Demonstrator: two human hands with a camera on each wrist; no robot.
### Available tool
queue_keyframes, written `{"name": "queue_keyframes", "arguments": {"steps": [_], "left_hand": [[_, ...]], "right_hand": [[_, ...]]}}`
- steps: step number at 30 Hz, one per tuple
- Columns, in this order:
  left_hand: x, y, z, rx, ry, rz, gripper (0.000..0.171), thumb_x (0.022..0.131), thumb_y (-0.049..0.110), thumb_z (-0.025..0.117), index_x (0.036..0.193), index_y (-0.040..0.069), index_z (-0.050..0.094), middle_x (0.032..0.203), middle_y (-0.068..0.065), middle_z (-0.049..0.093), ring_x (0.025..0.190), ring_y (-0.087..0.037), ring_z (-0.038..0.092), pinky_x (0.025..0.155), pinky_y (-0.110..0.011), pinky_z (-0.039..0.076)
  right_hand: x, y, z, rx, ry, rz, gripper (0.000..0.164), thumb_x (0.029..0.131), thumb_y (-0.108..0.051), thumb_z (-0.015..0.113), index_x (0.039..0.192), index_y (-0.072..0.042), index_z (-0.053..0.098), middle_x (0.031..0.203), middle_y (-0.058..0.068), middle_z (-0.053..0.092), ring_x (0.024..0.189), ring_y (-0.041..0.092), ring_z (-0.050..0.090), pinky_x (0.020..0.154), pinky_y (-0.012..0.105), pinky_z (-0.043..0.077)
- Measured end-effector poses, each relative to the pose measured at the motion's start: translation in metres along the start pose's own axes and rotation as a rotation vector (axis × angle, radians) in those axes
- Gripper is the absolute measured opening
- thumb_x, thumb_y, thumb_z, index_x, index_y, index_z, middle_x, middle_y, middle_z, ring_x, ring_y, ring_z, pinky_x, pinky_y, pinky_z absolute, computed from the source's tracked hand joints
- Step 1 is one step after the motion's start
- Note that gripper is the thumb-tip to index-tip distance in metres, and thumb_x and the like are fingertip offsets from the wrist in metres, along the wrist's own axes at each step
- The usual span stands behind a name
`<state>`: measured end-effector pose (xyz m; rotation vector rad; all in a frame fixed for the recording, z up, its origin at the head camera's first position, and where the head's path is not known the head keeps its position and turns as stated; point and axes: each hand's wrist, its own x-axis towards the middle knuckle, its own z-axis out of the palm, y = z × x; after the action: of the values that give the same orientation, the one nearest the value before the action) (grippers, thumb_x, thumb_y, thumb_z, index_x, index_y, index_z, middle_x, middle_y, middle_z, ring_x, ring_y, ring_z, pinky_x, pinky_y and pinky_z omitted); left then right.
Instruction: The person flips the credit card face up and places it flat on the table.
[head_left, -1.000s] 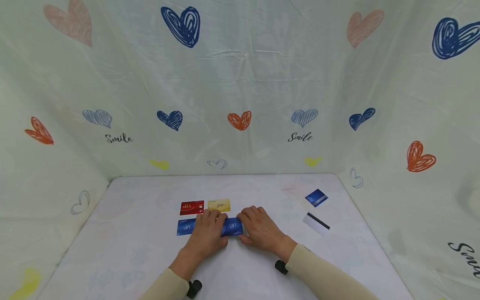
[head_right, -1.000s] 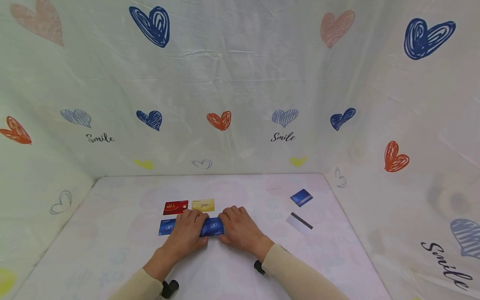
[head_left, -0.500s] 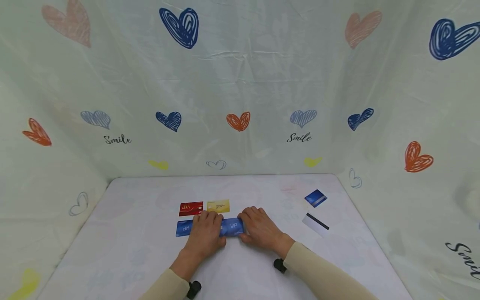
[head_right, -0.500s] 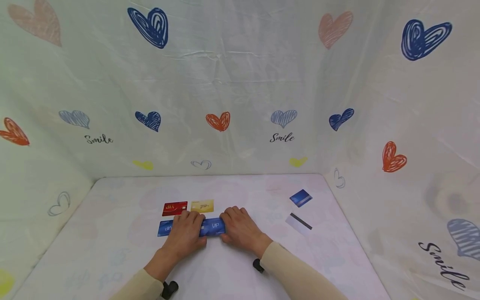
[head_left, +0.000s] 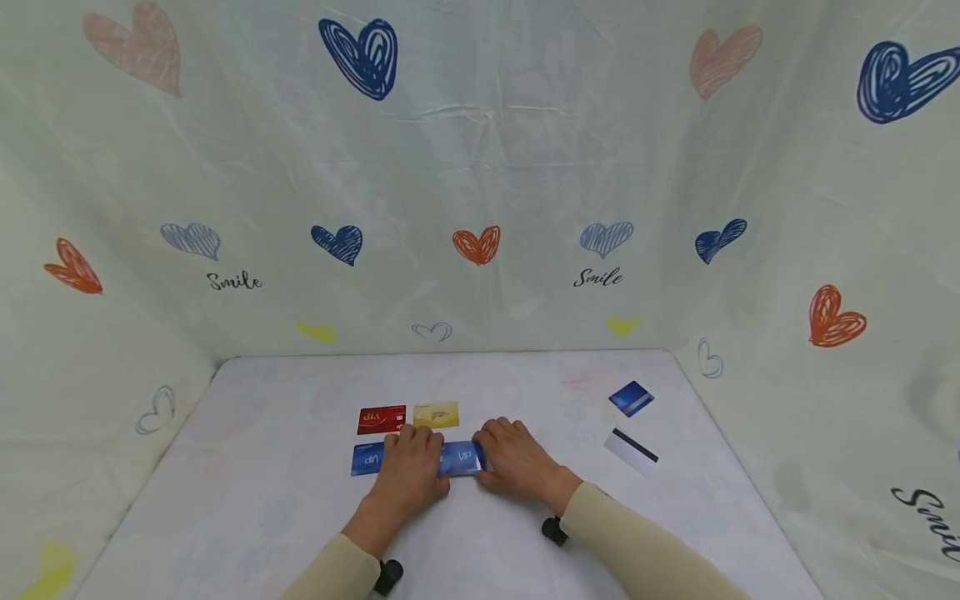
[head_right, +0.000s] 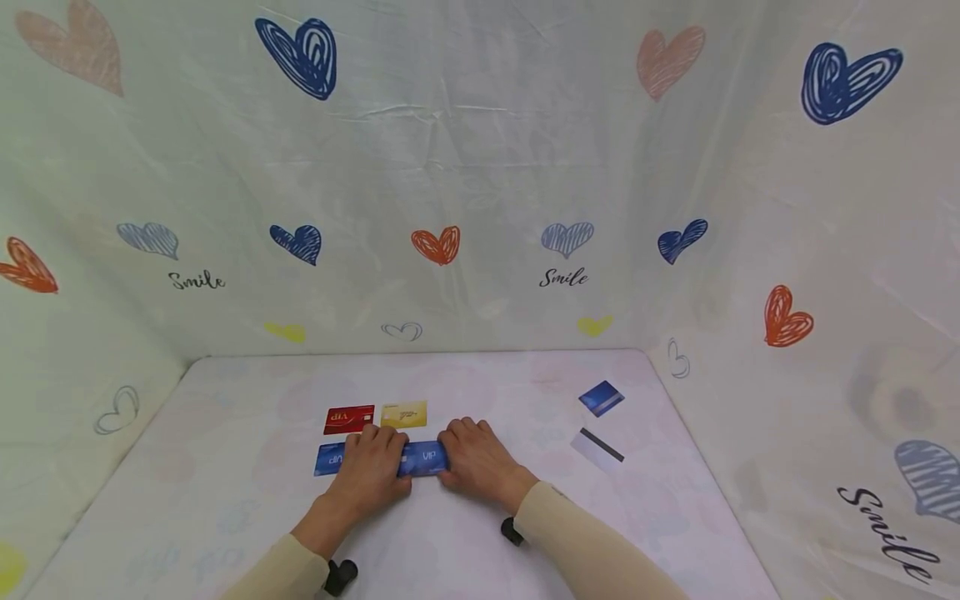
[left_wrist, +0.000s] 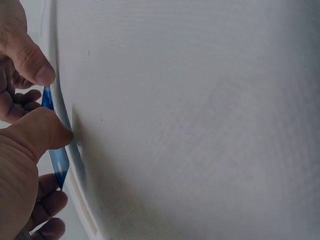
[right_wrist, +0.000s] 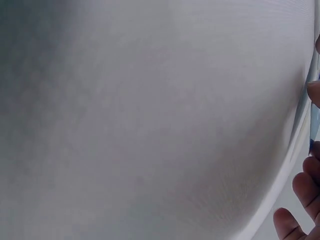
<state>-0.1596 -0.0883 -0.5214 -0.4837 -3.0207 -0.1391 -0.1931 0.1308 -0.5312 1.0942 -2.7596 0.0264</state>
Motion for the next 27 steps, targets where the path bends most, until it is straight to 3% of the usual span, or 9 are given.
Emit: {"name": "queue_keyframes", "arguments": {"steps": [11,15,21,27], "left_hand": [[0.000,0.001,0.004,-0.038,-0.029,-0.022,0.071,0.082,0.042,0.088,0.138,0.005,0.065,0.132,-0.014,0.065,0.124,-0.035,0.052,0.104,-0.059,0.046],[-0.005,0.006,0.005,-0.045,-0.048,0.010,0.063,0.087,0.038,0.085,0.136,0.005,0.066,0.134,-0.013,0.066,0.128,-0.036,0.055,0.108,-0.061,0.047],[-0.017,0.016,0.002,-0.038,-0.144,0.094,0.058,0.094,0.039,0.077,0.140,0.005,0.065,0.143,-0.011,0.064,0.138,-0.032,0.056,0.115,-0.054,0.047],[-0.025,0.019,0.000,-0.070,-0.248,0.100,0.070,0.098,0.049,0.071,0.151,0.005,0.056,0.159,-0.012,0.054,0.150,-0.032,0.048,0.122,-0.055,0.038]], "right_hand": [[0.002,-0.002,0.004,0.013,-0.053,0.034,0.054,0.096,-0.049,0.075,0.133,-0.011,0.065,0.123,0.001,0.065,0.108,0.017,0.058,0.087,0.032,0.049],[-0.002,-0.004,0.002,0.022,-0.079,0.059,0.052,0.098,-0.045,0.073,0.136,-0.011,0.065,0.128,0.003,0.066,0.111,0.019,0.060,0.091,0.035,0.052],[-0.014,-0.010,-0.003,-0.009,-0.116,0.030,0.048,0.102,-0.040,0.069,0.140,-0.011,0.065,0.139,0.002,0.066,0.124,0.020,0.061,0.100,0.038,0.053],[-0.022,-0.018,-0.009,-0.033,-0.169,-0.033,0.051,0.104,-0.042,0.065,0.146,-0.012,0.062,0.148,0.001,0.063,0.138,0.019,0.057,0.110,0.044,0.050]]}}
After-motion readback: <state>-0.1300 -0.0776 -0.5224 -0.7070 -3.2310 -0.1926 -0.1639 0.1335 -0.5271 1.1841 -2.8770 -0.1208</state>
